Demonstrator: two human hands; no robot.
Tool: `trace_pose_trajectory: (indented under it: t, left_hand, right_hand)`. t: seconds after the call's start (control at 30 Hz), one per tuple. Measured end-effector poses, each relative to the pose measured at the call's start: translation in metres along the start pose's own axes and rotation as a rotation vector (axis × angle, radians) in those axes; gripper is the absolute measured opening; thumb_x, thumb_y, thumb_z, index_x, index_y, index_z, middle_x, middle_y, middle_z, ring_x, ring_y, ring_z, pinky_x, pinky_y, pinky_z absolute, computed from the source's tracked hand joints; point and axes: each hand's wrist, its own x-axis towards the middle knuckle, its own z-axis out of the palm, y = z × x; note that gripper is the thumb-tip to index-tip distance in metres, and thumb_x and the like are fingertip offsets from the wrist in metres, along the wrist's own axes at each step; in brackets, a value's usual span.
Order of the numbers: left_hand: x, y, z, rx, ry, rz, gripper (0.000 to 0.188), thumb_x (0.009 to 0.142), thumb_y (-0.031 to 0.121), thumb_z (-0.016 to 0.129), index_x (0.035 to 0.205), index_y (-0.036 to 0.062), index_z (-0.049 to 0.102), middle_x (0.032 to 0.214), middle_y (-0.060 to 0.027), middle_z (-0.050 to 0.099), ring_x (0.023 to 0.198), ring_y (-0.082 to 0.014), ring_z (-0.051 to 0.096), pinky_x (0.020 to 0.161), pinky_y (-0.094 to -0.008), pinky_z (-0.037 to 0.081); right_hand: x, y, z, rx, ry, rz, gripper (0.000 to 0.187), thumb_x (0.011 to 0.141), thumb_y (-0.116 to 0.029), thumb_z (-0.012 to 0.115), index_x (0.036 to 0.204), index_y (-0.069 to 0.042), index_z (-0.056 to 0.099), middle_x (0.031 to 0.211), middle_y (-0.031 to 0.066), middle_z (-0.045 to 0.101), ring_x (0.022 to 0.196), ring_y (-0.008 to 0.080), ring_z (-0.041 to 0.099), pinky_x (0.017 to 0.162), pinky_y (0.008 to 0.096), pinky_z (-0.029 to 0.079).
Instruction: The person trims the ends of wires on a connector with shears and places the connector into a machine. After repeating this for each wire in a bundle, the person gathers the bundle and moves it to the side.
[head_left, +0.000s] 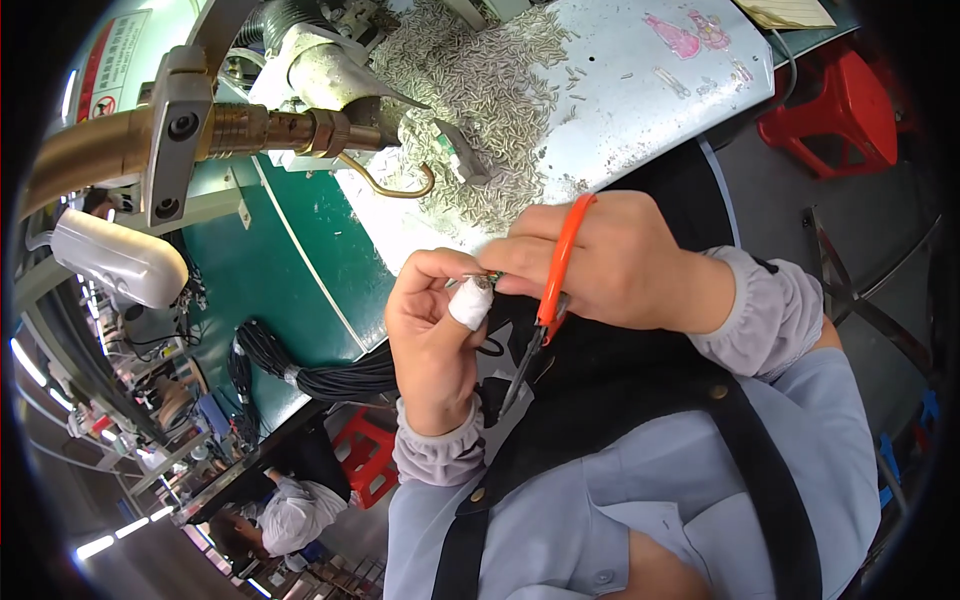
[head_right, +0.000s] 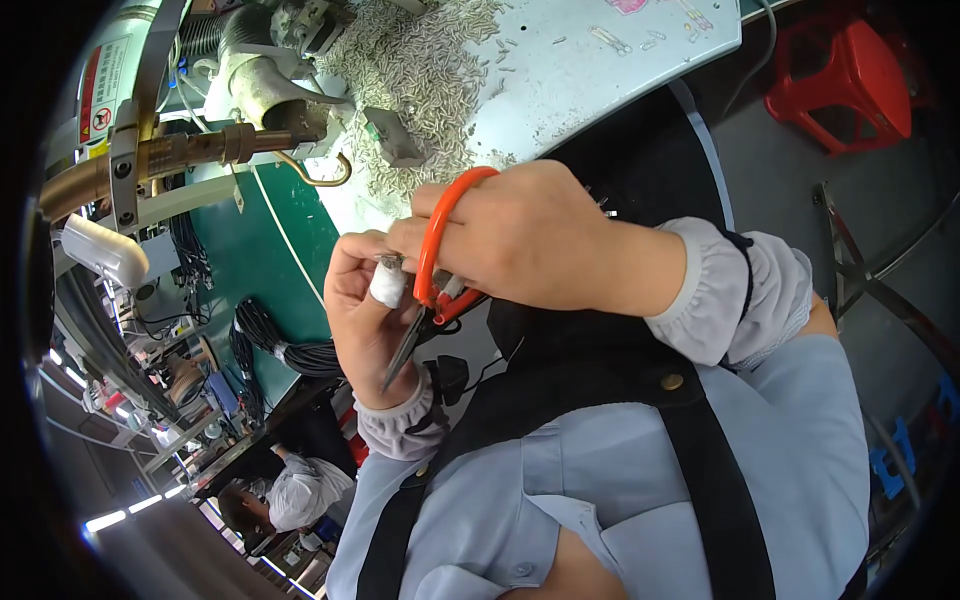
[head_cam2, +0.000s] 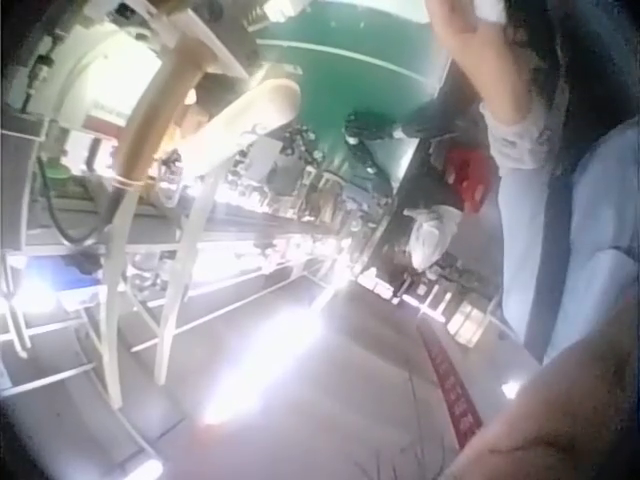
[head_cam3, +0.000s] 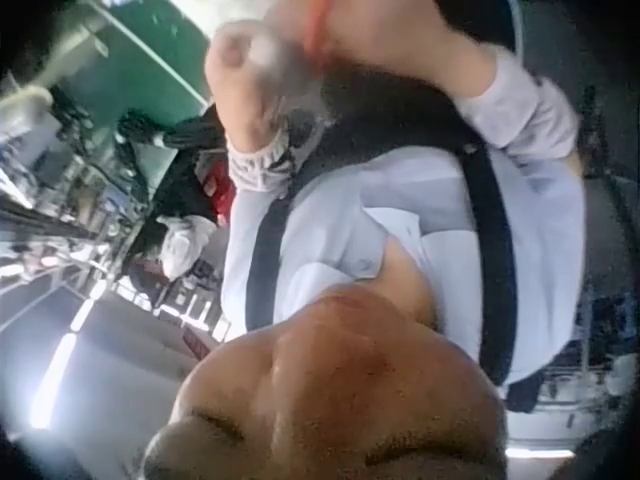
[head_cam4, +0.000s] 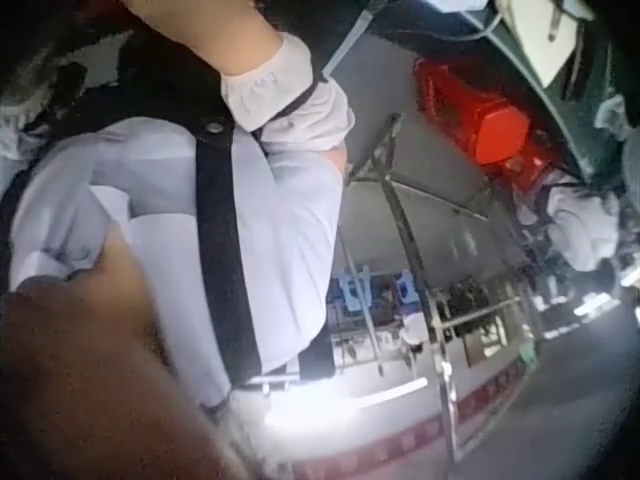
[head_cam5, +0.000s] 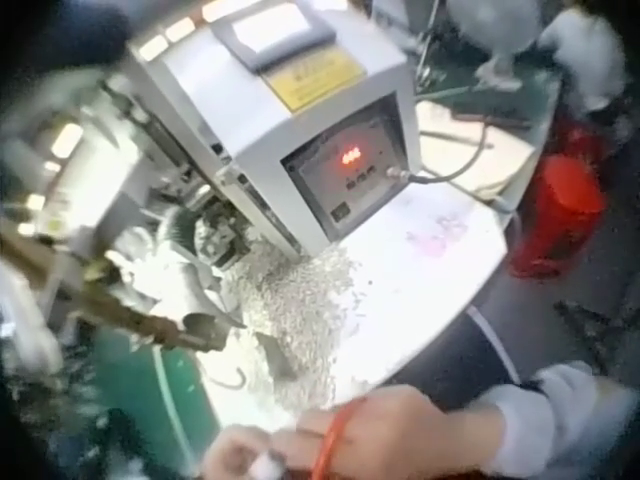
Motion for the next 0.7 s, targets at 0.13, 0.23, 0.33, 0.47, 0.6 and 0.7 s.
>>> trace_pose_trajectory:
  t: [0.13, 0.23, 0.33, 0.47, 0.6, 0.7]
  left_hand:
    - [0.002, 0.005, -0.01, -0.09, -0.072, -0.21, 0.013, 0.074, -0.004, 0.057, 0.083, -0.0006, 0.049, 0.071, -0.0013, 0.053, 0.045, 0.0007, 0.034, 0.038, -0.014, 0.021]
    - [0.003, 0.007, -0.015, -0.115, -0.124, -0.261, 0.013, 0.074, -0.005, 0.056, 0.084, -0.0009, 0.049, 0.07, -0.0013, 0.053, 0.043, 0.0008, 0.032, 0.036, -0.0141, 0.02]
    - [0.001, 0.007, -0.015, -0.114, -0.096, -0.324, 0.014, 0.073, -0.006, 0.056, 0.085, -0.0012, 0.049, 0.072, -0.0018, 0.054, 0.042, 0.0007, 0.032, 0.036, -0.0147, 0.02]
    - [0.0, 0.003, -0.019, -0.174, -0.105, -0.361, 0.016, 0.073, -0.007, 0.056, 0.087, -0.0017, 0.05, 0.073, -0.0021, 0.054, 0.045, 0.0002, 0.034, 0.038, -0.0144, 0.023]
    - [-0.005, -0.007, -0.002, 0.312, 0.063, 0.056, 0.015, 0.072, -0.009, 0.056, 0.084, -0.0016, 0.051, 0.073, -0.0019, 0.052, 0.05, -0.0008, 0.038, 0.042, -0.0143, 0.027]
    - [-0.009, -0.021, 0.01, 0.416, 0.149, 0.333, 0.017, 0.072, -0.01, 0.057, 0.085, -0.0019, 0.051, 0.072, -0.0014, 0.051, 0.054, -0.0015, 0.041, 0.046, -0.0142, 0.029]
  right_hand:
    - [0.007, 0.004, -0.017, -0.107, -0.185, -0.236, 0.029, 0.07, -0.017, 0.059, 0.099, -0.016, 0.059, 0.06, -0.004, 0.049, 0.046, 0.0107, 0.047, 0.038, 0.0224, 0.035]
    - [0.006, 0.009, -0.019, -0.123, -0.272, -0.253, 0.031, 0.07, -0.016, 0.057, 0.101, -0.017, 0.059, 0.063, -0.0034, 0.052, 0.049, 0.0107, 0.051, 0.039, 0.0215, 0.037]
    - [0.005, 0.009, -0.016, -0.107, -0.267, -0.244, 0.03, 0.07, -0.016, 0.057, 0.1, -0.016, 0.059, 0.067, -0.0027, 0.056, 0.053, 0.0108, 0.054, 0.041, 0.021, 0.039]
    - [0.001, 0.006, -0.008, -0.071, -0.143, -0.19, 0.024, 0.07, -0.015, 0.057, 0.094, -0.012, 0.059, 0.075, -0.001, 0.06, 0.058, 0.0122, 0.058, 0.044, 0.0211, 0.043]
    - [-0.006, 0.0, 0.003, 0.003, -0.109, -0.027, 0.015, 0.072, -0.009, 0.058, 0.086, -0.007, 0.057, 0.078, 0.0028, 0.062, 0.063, 0.0157, 0.061, 0.049, 0.0224, 0.046]
    - [-0.01, -0.006, 0.013, 0.199, -0.147, 0.219, 0.009, 0.073, -0.004, 0.057, 0.082, -0.004, 0.055, 0.076, 0.0059, 0.061, 0.065, 0.0191, 0.062, 0.053, 0.0237, 0.048]
